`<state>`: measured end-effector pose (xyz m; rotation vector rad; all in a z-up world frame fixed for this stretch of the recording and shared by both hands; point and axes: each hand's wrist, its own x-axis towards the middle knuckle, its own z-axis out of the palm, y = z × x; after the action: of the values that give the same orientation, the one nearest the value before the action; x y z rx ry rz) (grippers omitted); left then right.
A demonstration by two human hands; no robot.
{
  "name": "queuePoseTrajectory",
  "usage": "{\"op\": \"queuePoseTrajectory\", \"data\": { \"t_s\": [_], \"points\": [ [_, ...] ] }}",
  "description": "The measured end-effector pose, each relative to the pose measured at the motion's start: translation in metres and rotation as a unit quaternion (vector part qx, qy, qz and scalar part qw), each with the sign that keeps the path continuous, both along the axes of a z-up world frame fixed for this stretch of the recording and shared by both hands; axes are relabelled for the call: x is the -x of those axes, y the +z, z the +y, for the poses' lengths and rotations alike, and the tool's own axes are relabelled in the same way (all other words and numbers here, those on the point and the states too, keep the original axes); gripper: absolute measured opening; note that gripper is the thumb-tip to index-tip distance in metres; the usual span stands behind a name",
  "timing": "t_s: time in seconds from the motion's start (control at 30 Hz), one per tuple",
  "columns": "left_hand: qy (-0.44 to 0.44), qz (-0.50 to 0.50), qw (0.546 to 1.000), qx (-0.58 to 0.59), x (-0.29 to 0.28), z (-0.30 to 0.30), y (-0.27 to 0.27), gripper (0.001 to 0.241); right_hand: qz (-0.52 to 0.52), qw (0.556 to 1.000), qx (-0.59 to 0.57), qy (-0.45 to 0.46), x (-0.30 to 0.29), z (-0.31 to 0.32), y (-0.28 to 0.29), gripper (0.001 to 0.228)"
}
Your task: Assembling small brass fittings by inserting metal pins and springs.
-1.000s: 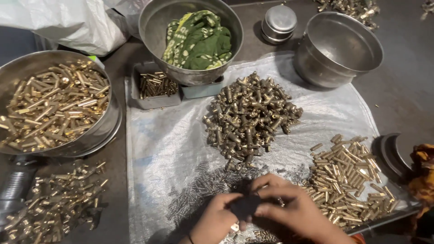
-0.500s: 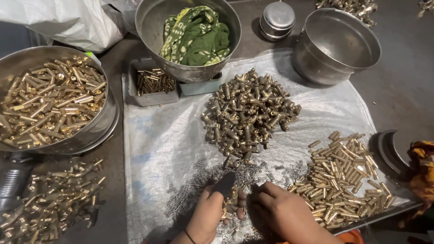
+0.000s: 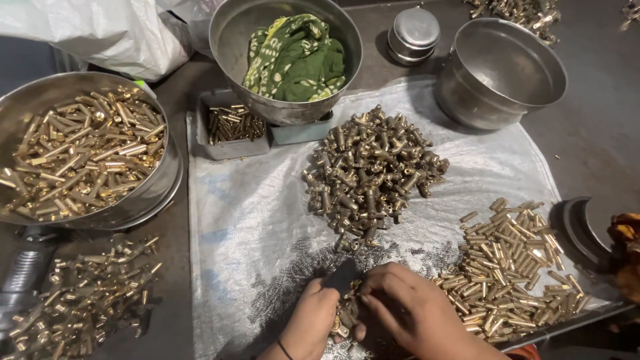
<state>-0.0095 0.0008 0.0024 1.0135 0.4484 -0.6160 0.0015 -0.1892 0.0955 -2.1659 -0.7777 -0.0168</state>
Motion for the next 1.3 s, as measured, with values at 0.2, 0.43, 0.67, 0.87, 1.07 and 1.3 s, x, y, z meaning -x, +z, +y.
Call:
{"op": "queuePoseTrajectory", "data": {
  "t_s": [0.2,0.43,0.67,0.87,1.07,1.3],
  "points": [
    [-0.026,0.002,1.0,0.001,-0.001,-0.001,0.007,0.029,-0.02,0.998,0.057,0.003,0.004,-0.006,-0.016,0.019],
    [-0.097,-0.073,0.992,-0.023,0.003,0.007,-0.008,0.024,0.086,0.992,0.083,-0.038,0.012,-0.007,-0.002,0.016],
    [0.036,-0.148,0.964,-0.219,-0.008,0.161,-0.029,0.049,0.163,0.98,0.018,-0.111,0.03,-0.054,-0.017,0.018],
    [0.044,-0.391,0.59,-0.706,0.049,0.389,-0.103,0.085,0.234,0.956,0.064,-0.165,0.043,-0.057,-0.028,0.021],
    [-0.058,-0.499,0.459,-0.733,0.049,0.428,-0.151,0.07,0.191,0.968,0.122,-0.11,0.014,-0.029,-0.012,0.023],
    [-0.021,-0.483,0.635,-0.602,0.03,0.273,0.021,0.075,-0.059,0.962,0.147,-0.222,-0.079,-0.038,-0.012,0.025]
  ]
}}
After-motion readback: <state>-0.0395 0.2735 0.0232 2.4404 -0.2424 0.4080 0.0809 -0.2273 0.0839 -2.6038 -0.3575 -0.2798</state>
